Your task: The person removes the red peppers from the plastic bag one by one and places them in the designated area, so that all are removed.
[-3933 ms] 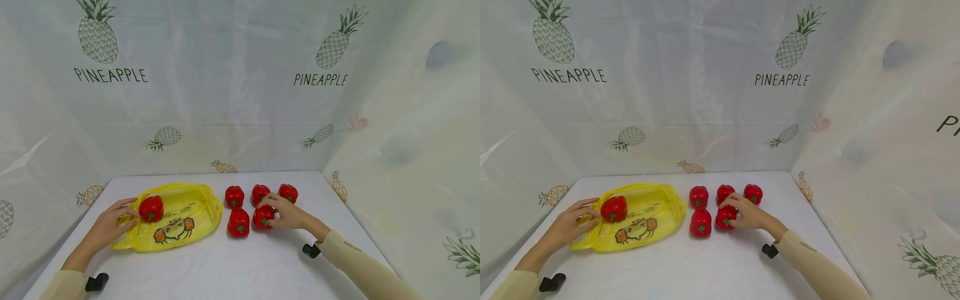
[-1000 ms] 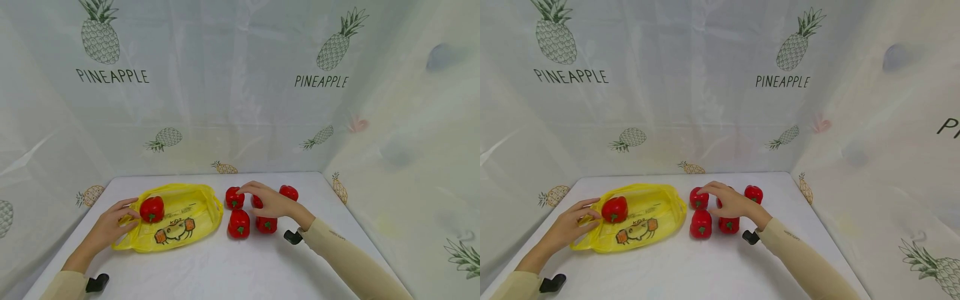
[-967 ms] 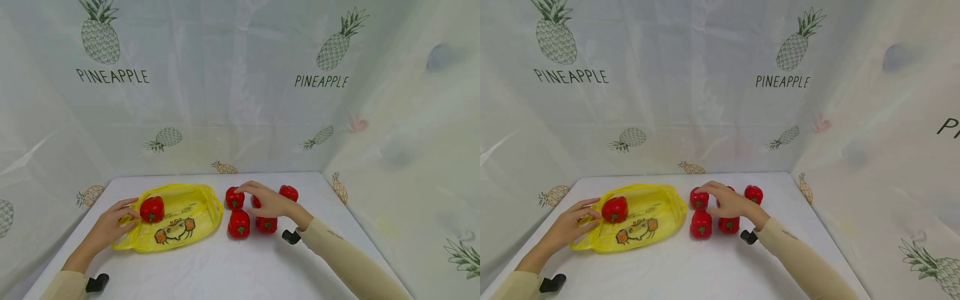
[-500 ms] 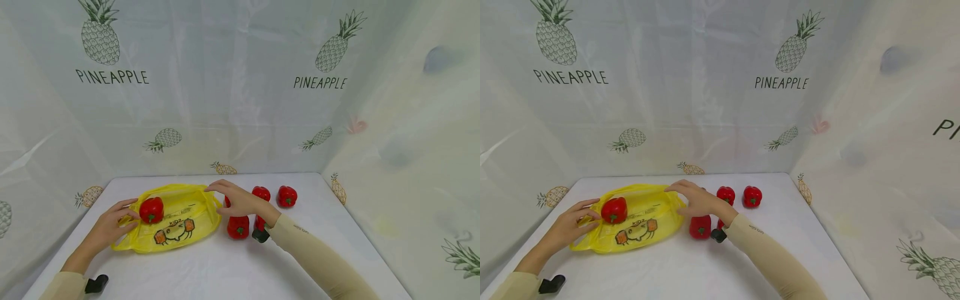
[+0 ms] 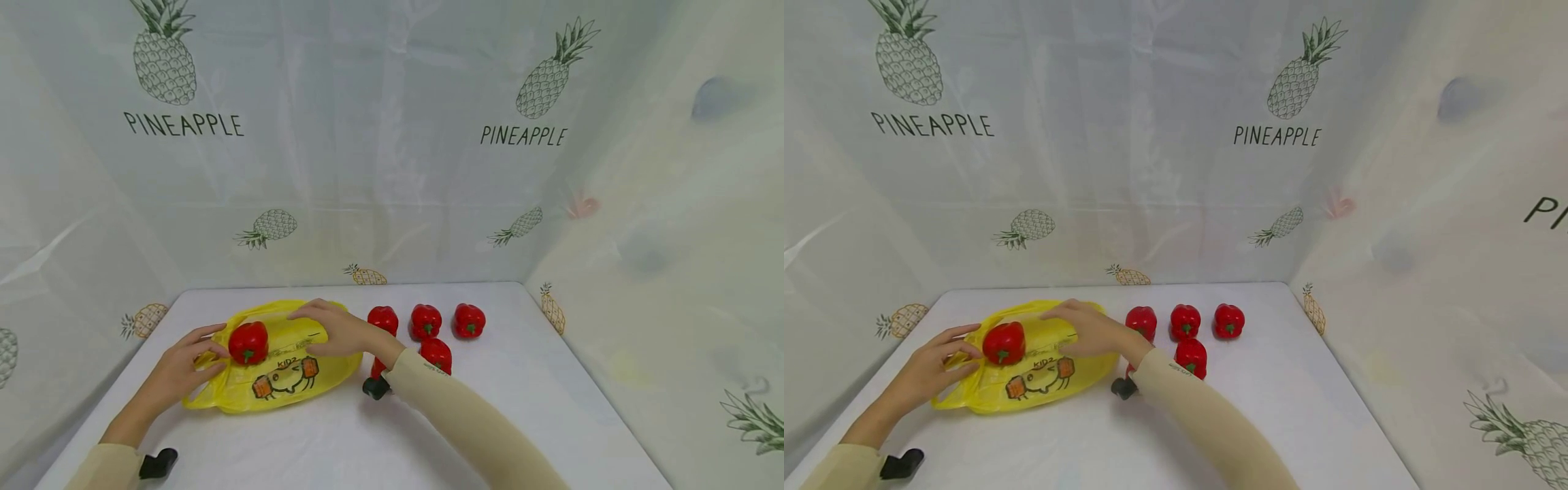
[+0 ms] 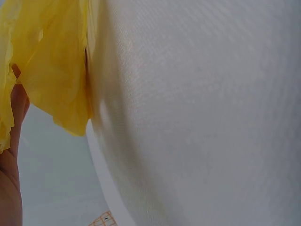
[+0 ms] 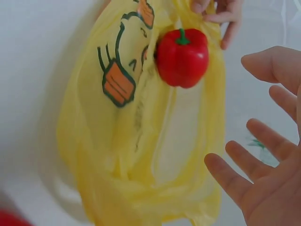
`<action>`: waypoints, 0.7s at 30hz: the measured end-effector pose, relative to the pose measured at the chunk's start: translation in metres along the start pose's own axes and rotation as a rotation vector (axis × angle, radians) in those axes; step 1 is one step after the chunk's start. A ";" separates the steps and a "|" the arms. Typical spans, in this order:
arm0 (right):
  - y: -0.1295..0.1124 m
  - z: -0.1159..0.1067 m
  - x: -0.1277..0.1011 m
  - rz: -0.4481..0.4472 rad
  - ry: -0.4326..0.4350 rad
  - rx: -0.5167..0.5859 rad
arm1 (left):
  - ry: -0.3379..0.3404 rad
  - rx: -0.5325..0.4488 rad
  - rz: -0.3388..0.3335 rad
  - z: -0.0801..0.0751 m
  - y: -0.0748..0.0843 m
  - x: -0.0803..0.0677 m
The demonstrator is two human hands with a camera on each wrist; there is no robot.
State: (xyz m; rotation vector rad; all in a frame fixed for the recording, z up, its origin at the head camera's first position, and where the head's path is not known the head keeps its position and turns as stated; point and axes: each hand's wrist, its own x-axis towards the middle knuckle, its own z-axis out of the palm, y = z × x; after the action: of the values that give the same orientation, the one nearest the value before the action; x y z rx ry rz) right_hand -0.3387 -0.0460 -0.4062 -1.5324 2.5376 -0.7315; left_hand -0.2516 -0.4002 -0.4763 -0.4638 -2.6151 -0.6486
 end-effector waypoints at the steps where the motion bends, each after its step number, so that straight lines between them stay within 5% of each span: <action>1: -0.001 0.002 0.005 0.005 -0.004 -0.003 | 0.000 -0.005 0.004 0.000 0.000 0.000; 10: 0.002 0.037 0.043 0.029 -0.034 0.006 | -0.003 -0.005 0.012 -0.001 -0.002 -0.001; 21: 0.005 0.068 0.063 0.088 -0.022 0.030 | 0.018 -0.041 0.042 0.004 -0.002 0.002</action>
State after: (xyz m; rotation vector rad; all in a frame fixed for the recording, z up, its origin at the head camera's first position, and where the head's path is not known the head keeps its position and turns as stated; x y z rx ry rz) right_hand -0.3527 -0.1220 -0.4577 -1.4018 2.5473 -0.7342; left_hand -0.2550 -0.3996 -0.4795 -0.5209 -2.5721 -0.6905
